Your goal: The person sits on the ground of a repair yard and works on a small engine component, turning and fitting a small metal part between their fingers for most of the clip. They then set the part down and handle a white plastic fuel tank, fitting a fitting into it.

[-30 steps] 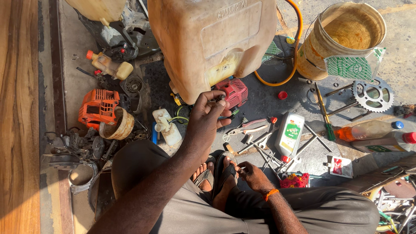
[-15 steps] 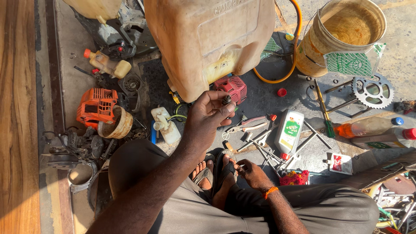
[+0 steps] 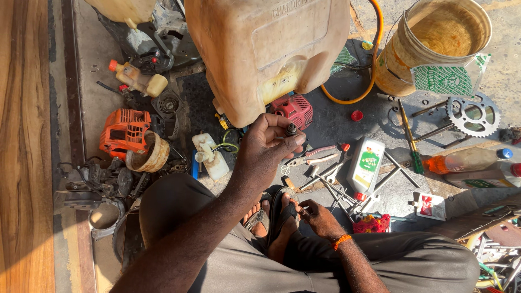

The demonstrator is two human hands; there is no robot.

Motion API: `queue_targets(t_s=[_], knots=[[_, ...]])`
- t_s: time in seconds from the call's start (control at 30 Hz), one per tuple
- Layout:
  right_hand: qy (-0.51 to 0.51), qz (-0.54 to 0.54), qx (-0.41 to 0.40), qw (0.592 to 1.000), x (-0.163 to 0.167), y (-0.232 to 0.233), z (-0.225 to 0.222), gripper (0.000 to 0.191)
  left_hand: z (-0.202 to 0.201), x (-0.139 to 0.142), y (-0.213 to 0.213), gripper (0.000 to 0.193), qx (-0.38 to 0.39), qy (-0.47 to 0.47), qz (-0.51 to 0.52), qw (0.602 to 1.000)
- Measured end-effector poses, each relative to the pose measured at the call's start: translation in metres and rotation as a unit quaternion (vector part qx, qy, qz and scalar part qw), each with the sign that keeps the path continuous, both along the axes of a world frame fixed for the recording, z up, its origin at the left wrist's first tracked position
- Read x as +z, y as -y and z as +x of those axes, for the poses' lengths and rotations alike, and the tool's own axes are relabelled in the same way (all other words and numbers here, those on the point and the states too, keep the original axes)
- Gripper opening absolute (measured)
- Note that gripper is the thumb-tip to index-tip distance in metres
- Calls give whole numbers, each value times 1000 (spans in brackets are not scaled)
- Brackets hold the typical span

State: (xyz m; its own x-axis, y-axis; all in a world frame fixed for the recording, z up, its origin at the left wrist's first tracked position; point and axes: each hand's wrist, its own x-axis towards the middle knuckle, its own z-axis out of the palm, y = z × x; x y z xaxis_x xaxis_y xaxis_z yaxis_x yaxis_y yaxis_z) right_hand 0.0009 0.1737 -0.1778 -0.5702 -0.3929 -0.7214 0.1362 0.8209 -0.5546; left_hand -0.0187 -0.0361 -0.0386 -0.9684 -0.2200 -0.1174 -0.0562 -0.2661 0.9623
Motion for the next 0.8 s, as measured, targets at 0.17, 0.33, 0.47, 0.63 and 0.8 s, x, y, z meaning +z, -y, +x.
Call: queue_targets(t_s=[0.17, 0.33, 0.47, 0.63, 0.8], knots=[[9, 5, -1, 1000, 4, 2, -1, 66, 4, 11, -1, 42, -15, -11, 13, 1000], [15, 11, 3, 1000, 13, 7, -2, 66, 5, 21, -2, 43, -31, -12, -8, 999], [13, 5, -5, 1000, 16, 8, -2, 64, 7, 24, -2, 42, -25, -7, -28, 999], [9, -16, -22, 1000, 13, 7, -1, 58, 8, 21, -3, 41, -22, -16, -40, 999], [18, -254, -197, 947, 20, 5, -10, 47, 7, 12, -7, 38, -17, -17, -52, 998]])
